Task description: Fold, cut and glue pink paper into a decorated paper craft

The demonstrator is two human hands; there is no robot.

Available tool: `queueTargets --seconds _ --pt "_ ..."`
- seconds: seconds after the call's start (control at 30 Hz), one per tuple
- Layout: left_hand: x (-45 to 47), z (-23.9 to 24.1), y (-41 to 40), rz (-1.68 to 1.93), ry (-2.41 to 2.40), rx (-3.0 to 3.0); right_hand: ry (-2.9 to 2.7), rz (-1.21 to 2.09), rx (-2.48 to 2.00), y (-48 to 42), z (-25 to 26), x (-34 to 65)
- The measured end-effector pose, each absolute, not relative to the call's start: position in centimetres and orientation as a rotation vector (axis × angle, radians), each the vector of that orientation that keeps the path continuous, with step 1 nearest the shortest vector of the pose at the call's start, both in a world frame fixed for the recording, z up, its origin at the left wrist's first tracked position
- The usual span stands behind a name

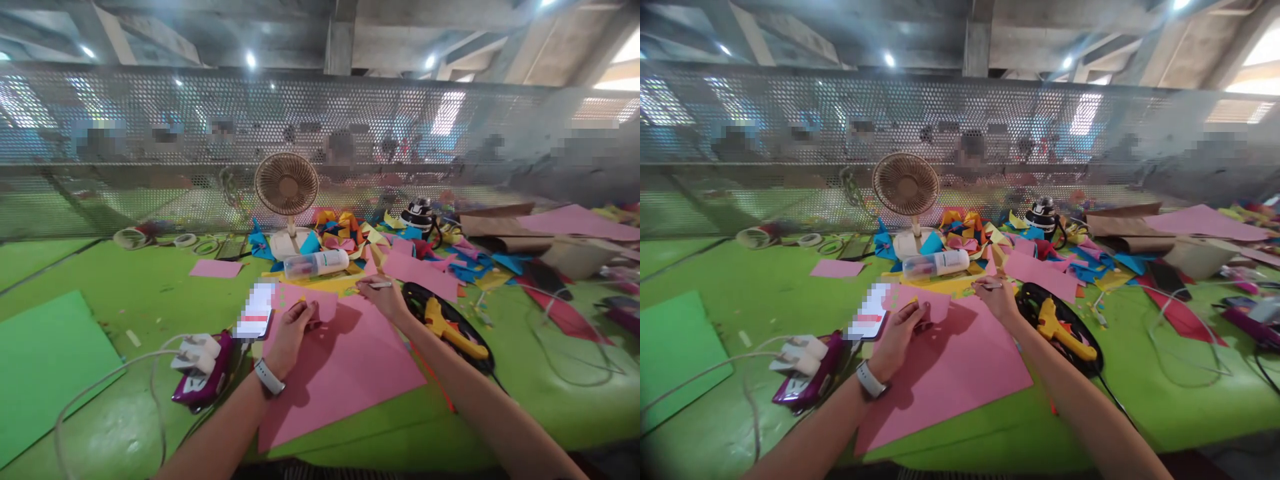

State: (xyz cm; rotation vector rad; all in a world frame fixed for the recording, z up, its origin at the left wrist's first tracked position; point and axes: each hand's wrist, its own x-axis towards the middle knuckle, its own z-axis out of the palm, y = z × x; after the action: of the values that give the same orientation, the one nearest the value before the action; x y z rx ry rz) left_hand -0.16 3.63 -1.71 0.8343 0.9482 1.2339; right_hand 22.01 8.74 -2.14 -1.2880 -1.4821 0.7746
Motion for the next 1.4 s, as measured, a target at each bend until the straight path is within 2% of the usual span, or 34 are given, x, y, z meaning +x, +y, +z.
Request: queueTargets --seconds 0.67,1.4 --pt "-0.3 -2.0 3.9 1.294 0.903 0.672 -1.529 0.940 -1.162 9.1 -4.0 20.4" --pt "-0.5 -2.6 3.9 1.254 0.930 0.793 -1.421 0.745 -1.211 10.5 -5.2 21.0"
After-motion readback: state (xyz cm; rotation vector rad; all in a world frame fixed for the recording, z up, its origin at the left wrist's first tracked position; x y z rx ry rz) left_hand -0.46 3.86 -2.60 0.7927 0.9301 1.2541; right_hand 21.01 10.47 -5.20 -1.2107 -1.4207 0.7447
